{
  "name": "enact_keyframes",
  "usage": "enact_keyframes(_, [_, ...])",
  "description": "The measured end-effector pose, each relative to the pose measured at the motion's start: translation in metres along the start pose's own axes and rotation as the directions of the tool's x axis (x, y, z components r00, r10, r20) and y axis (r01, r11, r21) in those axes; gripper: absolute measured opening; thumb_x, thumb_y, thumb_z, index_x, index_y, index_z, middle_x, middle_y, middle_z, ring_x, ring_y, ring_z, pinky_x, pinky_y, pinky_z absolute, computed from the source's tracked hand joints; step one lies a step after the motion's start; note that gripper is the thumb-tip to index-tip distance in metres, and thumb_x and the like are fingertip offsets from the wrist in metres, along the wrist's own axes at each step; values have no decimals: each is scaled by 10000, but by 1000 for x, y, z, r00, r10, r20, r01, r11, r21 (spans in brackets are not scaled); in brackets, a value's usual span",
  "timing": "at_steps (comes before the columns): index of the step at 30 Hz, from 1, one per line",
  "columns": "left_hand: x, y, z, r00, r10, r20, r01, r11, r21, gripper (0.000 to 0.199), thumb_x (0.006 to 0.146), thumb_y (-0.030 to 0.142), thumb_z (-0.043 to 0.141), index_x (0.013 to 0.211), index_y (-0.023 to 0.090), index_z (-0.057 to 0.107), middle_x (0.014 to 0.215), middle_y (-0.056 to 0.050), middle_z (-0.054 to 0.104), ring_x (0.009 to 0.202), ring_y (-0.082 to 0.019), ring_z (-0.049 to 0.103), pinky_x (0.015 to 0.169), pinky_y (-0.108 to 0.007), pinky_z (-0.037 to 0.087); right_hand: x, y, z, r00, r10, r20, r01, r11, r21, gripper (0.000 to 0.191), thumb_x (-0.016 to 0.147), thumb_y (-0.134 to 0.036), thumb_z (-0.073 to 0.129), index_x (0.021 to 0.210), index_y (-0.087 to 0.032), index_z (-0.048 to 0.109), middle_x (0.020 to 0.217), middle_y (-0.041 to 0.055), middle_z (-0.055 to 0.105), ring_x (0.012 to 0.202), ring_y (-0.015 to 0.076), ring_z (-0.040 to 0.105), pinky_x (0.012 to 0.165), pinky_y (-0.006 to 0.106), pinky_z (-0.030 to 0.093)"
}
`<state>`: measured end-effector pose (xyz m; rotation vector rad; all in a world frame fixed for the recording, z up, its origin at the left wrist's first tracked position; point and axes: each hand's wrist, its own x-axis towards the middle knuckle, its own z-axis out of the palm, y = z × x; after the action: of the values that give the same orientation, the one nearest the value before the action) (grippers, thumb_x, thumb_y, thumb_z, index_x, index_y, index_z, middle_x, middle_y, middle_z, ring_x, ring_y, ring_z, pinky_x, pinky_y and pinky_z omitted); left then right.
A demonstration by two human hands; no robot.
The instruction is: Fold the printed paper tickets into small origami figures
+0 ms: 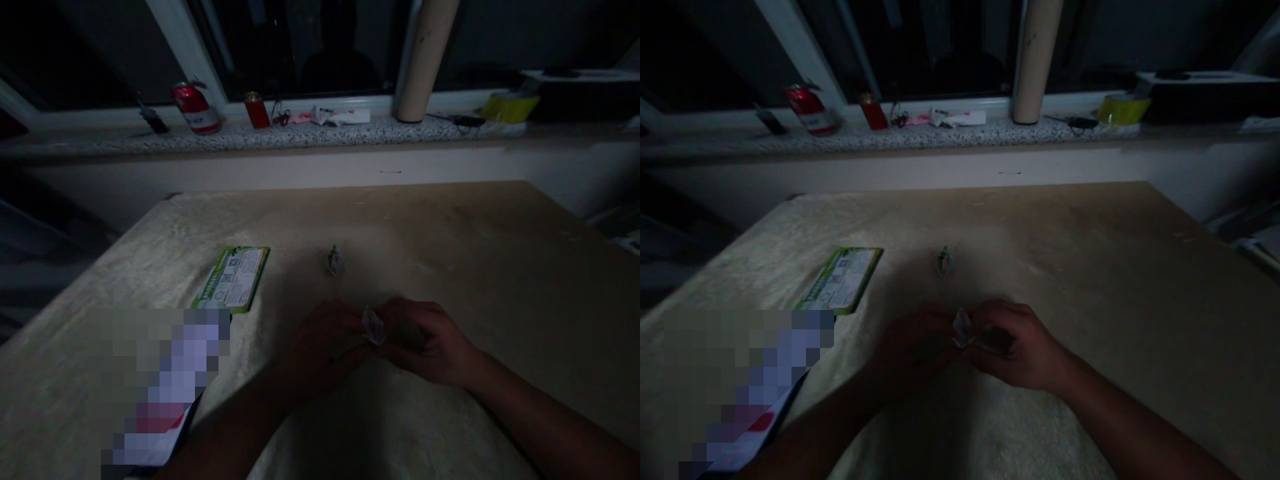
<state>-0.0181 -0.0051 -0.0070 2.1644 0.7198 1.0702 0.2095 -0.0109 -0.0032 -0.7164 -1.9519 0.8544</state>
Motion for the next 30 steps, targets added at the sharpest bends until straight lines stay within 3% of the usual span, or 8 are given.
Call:
enact_keyframes(4, [1,0,0,998,37,-41,-39,998,-54,176,903,169,700,1069,222,678,1084,-53,732,1008,-177,706,881,-312,564,0,1,1,999,-14,-41,14,1000,16,210,825,-158,791,1004,-206,693,922,48,761,833,170,733,764,284,567])
enact_keyframes(10, [2,3,2,998,-2,-63,-6,991,-136,148,897,177,719,1038,219,702,1056,-57,735,990,-176,715,887,-311,577,0,2,1,999,19,-30,-18,999,49,226,833,-168,789,1029,-219,690,911,42,761,845,182,740,777,306,577])
enact_keyframes(14, [5,5,1,999,10,-30,-15,989,-149,140,903,182,712,1039,216,708,1037,-54,723,965,-163,709,874,-292,571,0,0,-2,1000,-8,24,7,999,47,279,842,-146,778,1099,-221,699,965,59,773,874,180,738,785,305,578])
enact_keyframes(19, [5,5,2,1000,24,-3,-24,982,-188,170,917,161,684,1081,201,700,1059,-71,725,994,-177,708,879,-304,572,0,-1,-3,1000,-12,26,10,995,100,182,843,-159,790,1009,-207,734,893,48,770,820,169,736,741,284,575])
enact_keyframes(30, [5,10,7,988,-102,-113,83,983,-163,29,896,228,728,877,206,728,952,-40,769,858,-155,744,773,-274,599,-2,1,2,996,81,-44,-71,978,196,69,870,-181,768,918,-201,723,861,49,778,781,169,742,711,290,587])
